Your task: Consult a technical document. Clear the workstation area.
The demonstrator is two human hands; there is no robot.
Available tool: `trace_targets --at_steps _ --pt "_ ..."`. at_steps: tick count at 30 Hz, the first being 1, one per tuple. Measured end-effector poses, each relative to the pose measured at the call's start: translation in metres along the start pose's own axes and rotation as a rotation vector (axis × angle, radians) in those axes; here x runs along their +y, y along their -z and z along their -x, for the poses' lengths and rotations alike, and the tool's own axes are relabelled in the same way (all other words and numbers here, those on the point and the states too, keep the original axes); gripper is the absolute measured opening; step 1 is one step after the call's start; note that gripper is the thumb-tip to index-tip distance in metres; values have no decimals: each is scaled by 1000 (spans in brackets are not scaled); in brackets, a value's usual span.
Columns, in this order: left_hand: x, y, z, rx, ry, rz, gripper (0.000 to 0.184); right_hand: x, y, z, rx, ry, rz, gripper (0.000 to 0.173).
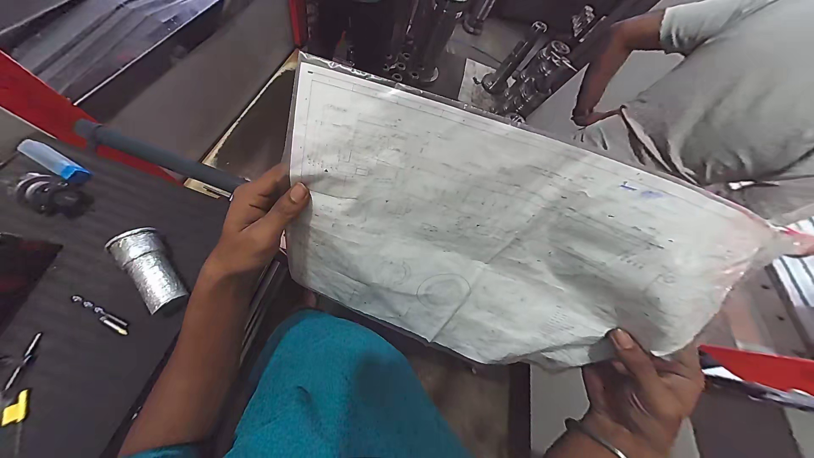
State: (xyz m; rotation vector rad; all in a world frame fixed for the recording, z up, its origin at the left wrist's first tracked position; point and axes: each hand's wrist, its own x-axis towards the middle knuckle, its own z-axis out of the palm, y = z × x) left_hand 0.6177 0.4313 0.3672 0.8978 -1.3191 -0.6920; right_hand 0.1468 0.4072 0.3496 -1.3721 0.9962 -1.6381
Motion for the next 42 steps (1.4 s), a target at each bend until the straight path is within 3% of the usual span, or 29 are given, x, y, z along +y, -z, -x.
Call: trace_targets --at_steps 16,42 --pt "3 1 -1 5 -3 10 18 0 -8 -4 16 -18 16 44" --pt "17 9 4 -6 -33 25 20 0 -8 0 -26 3 -9 44"
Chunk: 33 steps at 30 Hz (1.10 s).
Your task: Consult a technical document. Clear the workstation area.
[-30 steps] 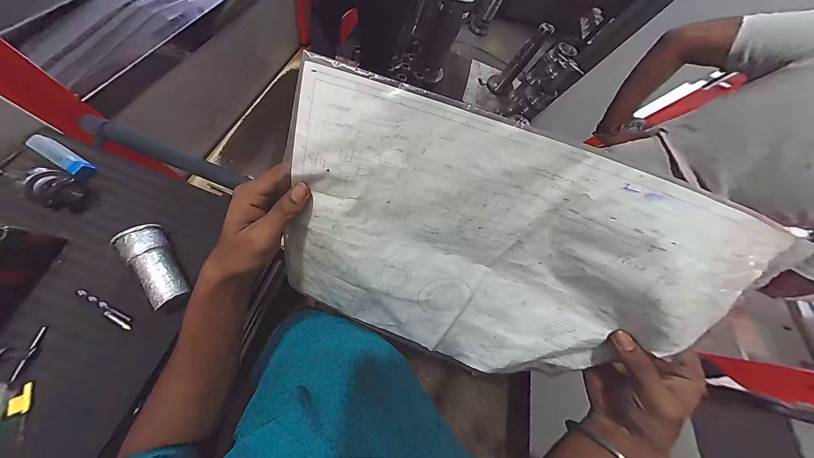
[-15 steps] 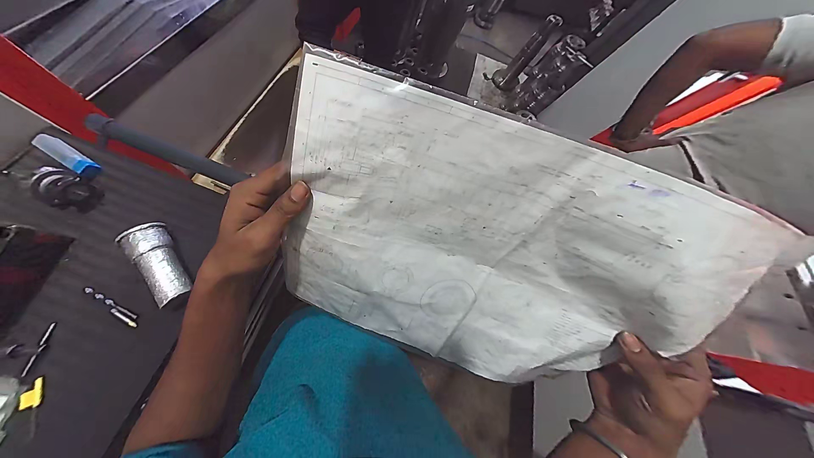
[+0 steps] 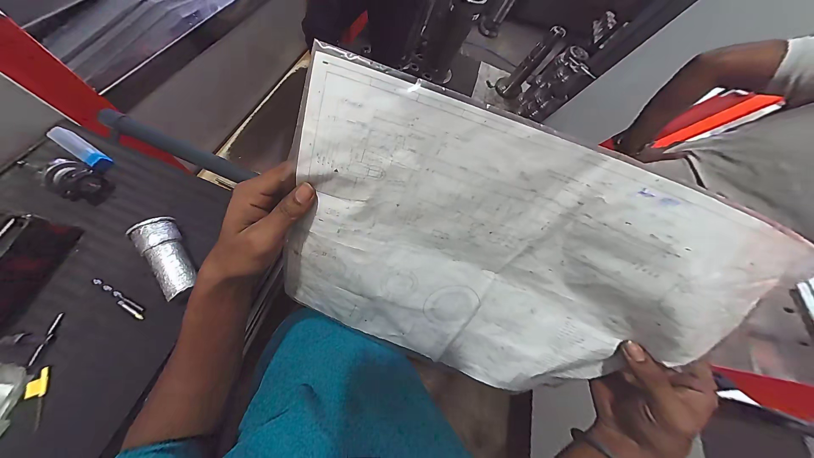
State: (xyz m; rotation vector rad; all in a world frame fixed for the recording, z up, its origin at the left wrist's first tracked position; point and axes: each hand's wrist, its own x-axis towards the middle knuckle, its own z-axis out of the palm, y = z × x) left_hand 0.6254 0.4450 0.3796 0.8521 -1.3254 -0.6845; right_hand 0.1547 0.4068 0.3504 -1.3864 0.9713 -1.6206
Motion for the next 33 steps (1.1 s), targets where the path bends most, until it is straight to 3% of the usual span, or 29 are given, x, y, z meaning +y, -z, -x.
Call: trace_targets --at_steps 12,18,33 --pt "7 4 5 1 -25 -8 20 -6 -2 3 -4 8 -11 51" --pt "8 7 10 13 -16 -8 20 -10 -7 8 1 -3 -6 44" --pt "8 10 11 16 -19 -18 20 -9 -4 10 -14 3 -22 47"
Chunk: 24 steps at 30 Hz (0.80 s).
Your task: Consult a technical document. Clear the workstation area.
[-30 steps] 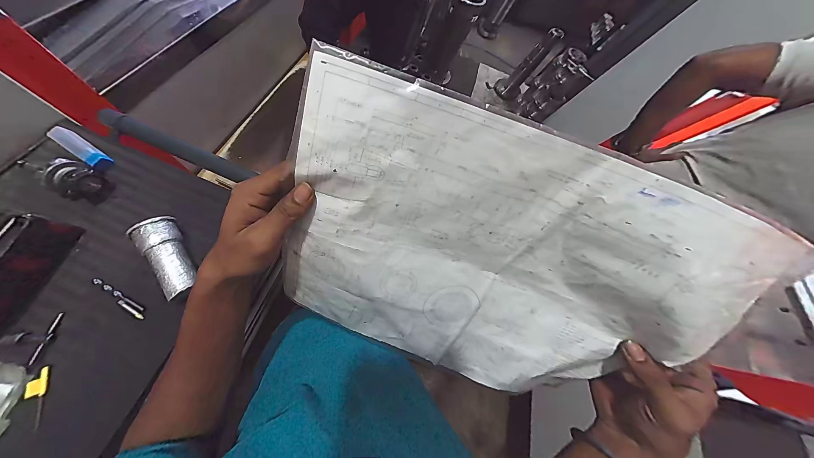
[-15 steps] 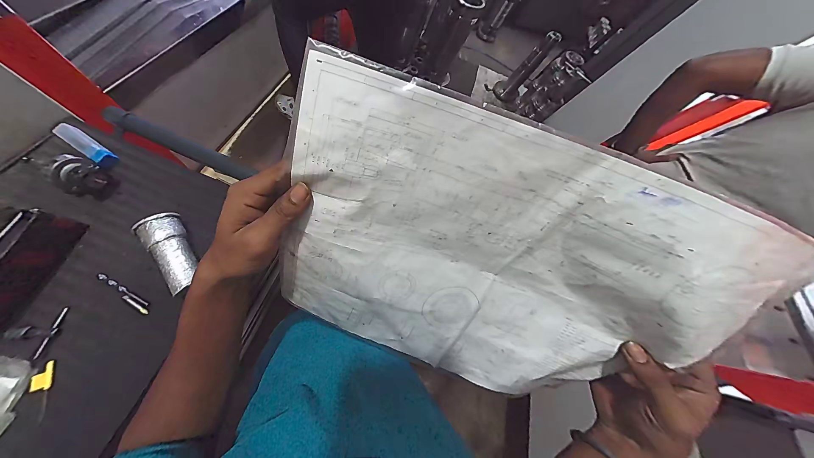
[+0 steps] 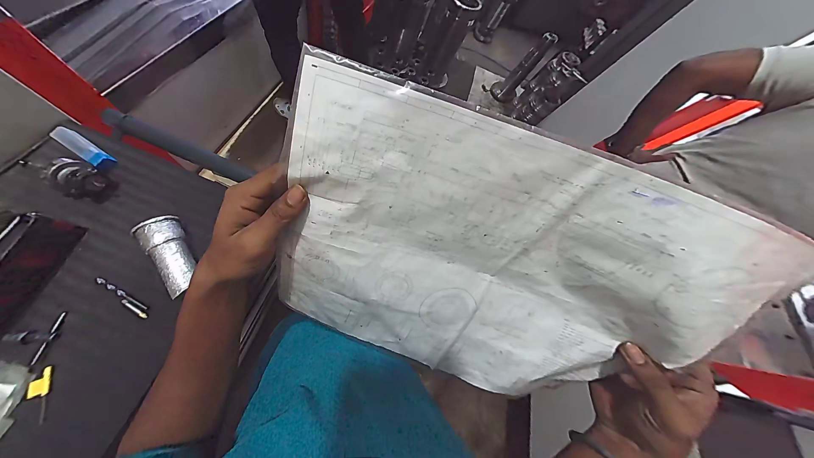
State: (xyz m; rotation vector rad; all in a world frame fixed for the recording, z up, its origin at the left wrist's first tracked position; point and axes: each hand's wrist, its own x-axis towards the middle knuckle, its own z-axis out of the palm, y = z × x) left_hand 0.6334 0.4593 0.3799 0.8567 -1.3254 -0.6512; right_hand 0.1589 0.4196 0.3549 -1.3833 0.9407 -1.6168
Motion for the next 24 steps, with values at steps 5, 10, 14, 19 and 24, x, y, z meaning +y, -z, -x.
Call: trace_targets --at_steps 5,10,14,19,24 --pt "0 1 0 3 5 5 21 0 -2 -2 -2 0 -3 48" --pt "-1 -1 -1 9 -3 7 20 1 1 -5 -19 3 -7 50" --pt "-1 -3 -1 18 -1 0 20 2 3 -7 -18 11 -5 49" --pt "-3 -4 -3 11 6 4 21 2 4 -7 -10 11 1 47" --pt "-4 -5 -5 7 6 2 22 4 5 -9 -5 11 -7 48"
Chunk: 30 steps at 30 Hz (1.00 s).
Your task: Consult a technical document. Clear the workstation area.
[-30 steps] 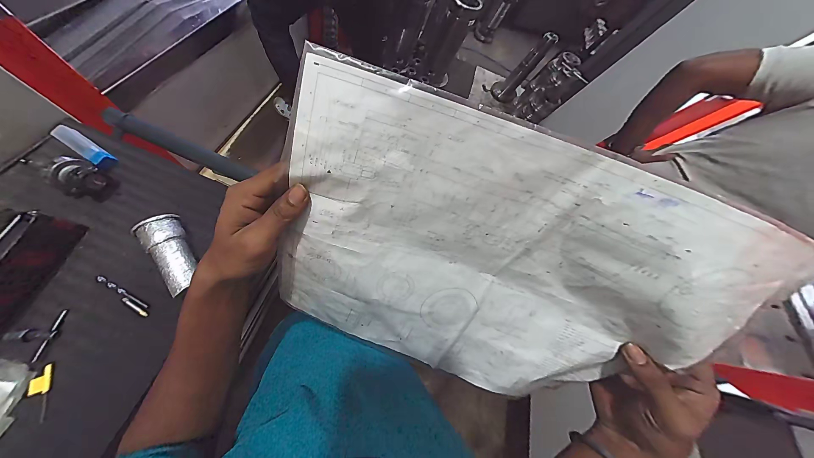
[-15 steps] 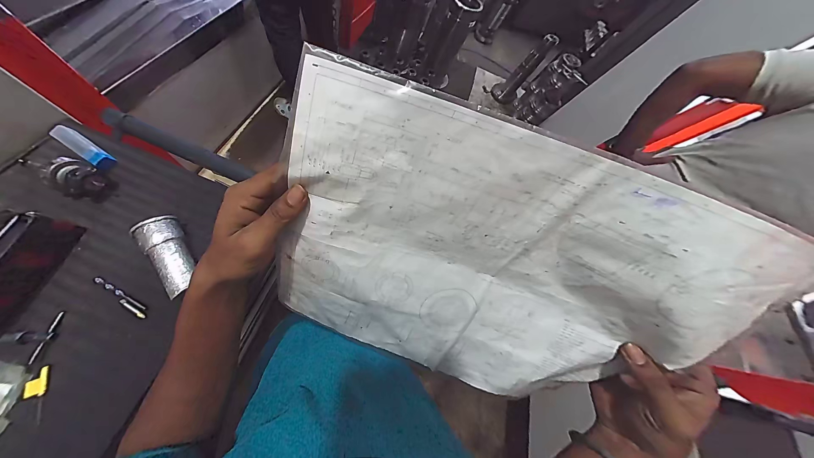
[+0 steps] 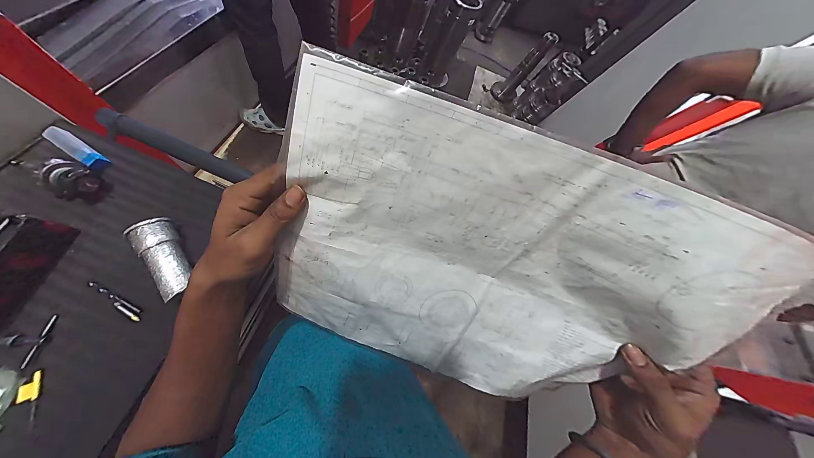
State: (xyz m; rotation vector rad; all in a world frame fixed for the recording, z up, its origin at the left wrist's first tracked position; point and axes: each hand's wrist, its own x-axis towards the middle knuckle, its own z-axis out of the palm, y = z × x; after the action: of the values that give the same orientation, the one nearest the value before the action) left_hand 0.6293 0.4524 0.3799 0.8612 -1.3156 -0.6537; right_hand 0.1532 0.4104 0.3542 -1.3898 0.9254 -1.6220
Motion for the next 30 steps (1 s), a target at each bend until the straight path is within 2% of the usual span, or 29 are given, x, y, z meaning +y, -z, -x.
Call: trace_targets --at_steps 30 --pt "-3 -1 -8 -10 8 -15 21 -2 0 -2 31 -18 19 50"
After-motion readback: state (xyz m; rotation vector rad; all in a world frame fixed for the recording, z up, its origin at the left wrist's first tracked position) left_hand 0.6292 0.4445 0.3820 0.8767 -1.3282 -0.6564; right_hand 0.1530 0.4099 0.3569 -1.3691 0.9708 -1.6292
